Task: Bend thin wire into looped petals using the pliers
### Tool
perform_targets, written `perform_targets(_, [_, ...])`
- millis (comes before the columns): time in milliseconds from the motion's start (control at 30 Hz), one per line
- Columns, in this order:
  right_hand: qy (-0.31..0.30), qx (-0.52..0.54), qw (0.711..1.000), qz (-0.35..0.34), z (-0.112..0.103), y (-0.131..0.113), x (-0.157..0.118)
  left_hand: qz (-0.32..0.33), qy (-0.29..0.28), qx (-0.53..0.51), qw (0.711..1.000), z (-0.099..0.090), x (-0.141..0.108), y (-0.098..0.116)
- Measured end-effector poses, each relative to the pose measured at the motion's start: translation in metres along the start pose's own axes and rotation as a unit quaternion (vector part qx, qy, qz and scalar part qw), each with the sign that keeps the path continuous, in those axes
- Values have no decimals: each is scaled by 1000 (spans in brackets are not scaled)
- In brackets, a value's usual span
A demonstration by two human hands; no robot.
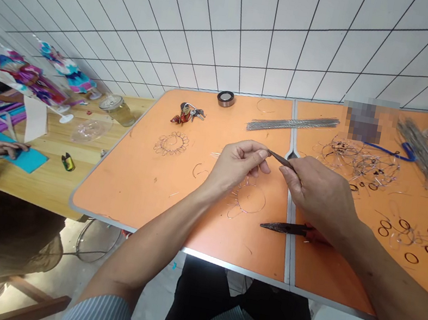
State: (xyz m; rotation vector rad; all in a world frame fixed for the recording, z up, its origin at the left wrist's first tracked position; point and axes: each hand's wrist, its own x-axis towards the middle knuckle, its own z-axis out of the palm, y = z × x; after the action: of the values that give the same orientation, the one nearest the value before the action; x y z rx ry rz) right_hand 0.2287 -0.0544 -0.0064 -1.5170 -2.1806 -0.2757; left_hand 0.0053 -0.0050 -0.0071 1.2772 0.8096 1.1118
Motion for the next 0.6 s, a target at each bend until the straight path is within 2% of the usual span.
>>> perform_targets(300, [-33, 26, 999, 24, -6, -3, 0, 13, -2, 5, 1000, -3, 3, -6])
perform_targets(600, [-93, 199, 974, 61, -30, -9, 8, 28, -41, -44, 998, -14, 14, -13])
